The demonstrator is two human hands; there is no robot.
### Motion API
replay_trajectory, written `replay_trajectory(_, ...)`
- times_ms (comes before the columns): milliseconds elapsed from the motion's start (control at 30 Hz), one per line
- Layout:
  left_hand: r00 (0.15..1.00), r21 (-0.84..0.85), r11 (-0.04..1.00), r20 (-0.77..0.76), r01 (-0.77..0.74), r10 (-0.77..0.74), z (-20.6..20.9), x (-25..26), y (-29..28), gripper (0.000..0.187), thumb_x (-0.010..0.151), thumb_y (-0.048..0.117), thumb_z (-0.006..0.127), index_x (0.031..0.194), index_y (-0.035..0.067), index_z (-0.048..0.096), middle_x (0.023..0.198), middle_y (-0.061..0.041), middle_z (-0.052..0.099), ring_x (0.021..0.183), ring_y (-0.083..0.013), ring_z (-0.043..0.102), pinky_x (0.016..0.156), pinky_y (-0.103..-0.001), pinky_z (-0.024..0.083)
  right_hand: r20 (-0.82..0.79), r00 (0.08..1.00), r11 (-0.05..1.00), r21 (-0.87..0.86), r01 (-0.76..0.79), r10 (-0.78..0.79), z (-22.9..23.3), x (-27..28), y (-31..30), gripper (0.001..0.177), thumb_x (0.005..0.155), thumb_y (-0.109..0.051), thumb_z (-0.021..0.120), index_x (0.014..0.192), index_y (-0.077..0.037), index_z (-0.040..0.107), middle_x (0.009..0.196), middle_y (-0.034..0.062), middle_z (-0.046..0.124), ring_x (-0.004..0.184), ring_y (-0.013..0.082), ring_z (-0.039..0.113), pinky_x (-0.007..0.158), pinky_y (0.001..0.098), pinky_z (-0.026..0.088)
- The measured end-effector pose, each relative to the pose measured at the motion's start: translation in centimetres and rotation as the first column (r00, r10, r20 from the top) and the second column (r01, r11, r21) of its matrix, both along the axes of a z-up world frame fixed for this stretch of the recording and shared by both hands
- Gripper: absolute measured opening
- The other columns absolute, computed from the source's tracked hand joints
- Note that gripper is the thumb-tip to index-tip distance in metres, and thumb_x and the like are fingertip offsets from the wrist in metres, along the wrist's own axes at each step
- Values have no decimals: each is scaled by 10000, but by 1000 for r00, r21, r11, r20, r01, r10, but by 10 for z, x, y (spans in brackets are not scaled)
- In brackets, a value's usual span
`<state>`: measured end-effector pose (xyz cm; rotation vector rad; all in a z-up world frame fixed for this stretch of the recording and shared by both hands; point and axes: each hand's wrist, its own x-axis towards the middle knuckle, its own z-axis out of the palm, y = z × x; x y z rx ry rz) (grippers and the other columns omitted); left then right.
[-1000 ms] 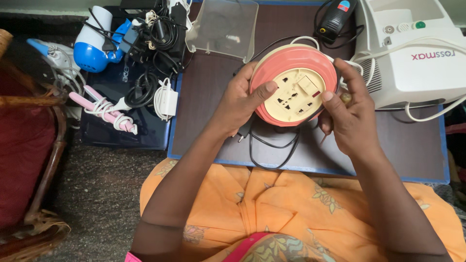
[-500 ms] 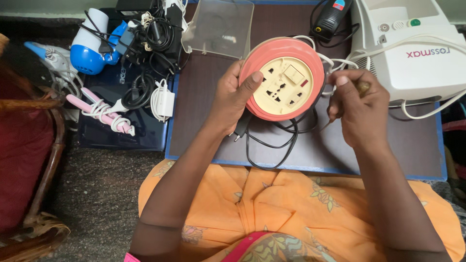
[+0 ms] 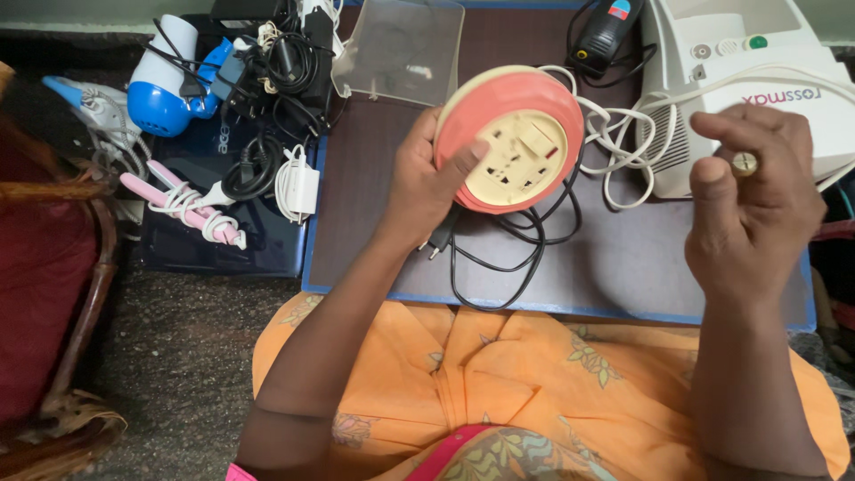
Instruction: The person uses a screwdriver to tighten screws on the back of a circular electrical cable reel. They then wind the black power cord around the reel and place the reel on the table.
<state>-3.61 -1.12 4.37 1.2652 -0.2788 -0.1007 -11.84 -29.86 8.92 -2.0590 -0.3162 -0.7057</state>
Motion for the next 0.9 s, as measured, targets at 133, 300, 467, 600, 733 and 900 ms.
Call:
replay_trajectory(133,927,449,871,376,-199,18,8,-10,2,615,868,341,862,1342,55,593,1181,-90,754,1084,-171,744,953,-309,601,-93,990,958,277,-78,108,-3,-2,-12,371,1206,-316,599,1298,43,581,989,130,671,734,146,549,670,229,452)
replay_trajectory(300,714,546,733,690,-407,-118,6,-12,-3,659,784,378,923,1307,106,630,1190,-92,730,1062,-287,721,920,-390,576,-114,969,796,595,-112,221,-6,-6,-23,384,1261,-386,518,1299,-4,511,853,101,596,615,119,504,630,255,429)
replay_trajectory(467,689,561,753,695,-343,-204,3,-9,-2,654,807,364,914,1322,100,611,1249,-99,704,1105,-302,705,952,-403,569,-87,923,623,761,-181,374,5,-8,-22,283,1199,-227,555,1368,-6,507,1033,120,606,839,146,550,832,292,494)
replay_trajectory(600,698,631,724,651,-278,-299,2,-8,-2,630,773,310,894,1305,98,633,1280,-95,676,1243,-316,625,1079,-444,507,-79,913,634,744,-213,400,17,-5,-13,239,1146,-150,603,1320,2,544,1163,121,601,1030,175,585,984,331,522)
replay_trajectory(733,645,697,647,653,-308,-397,0,-7,-5,500,829,190,850,1293,178,662,1358,-14,619,1474,-311,426,1238,-583,310,-26,930,703,663,-259,367,22,-4,-4,239,1145,-108,686,1341,11,618,1246,98,598,1106,158,597,1031,313,531)
replay_trajectory(900,638,722,588,654,-365,-407,-2,-5,-2,453,848,46,786,1223,291,721,1472,6,536,1539,-368,296,1266,-632,239,-94,957,848,493,-194,274,21,0,-5,243,1081,-53,736,1293,41,664,1204,81,609,1057,110,573,953,236,488)
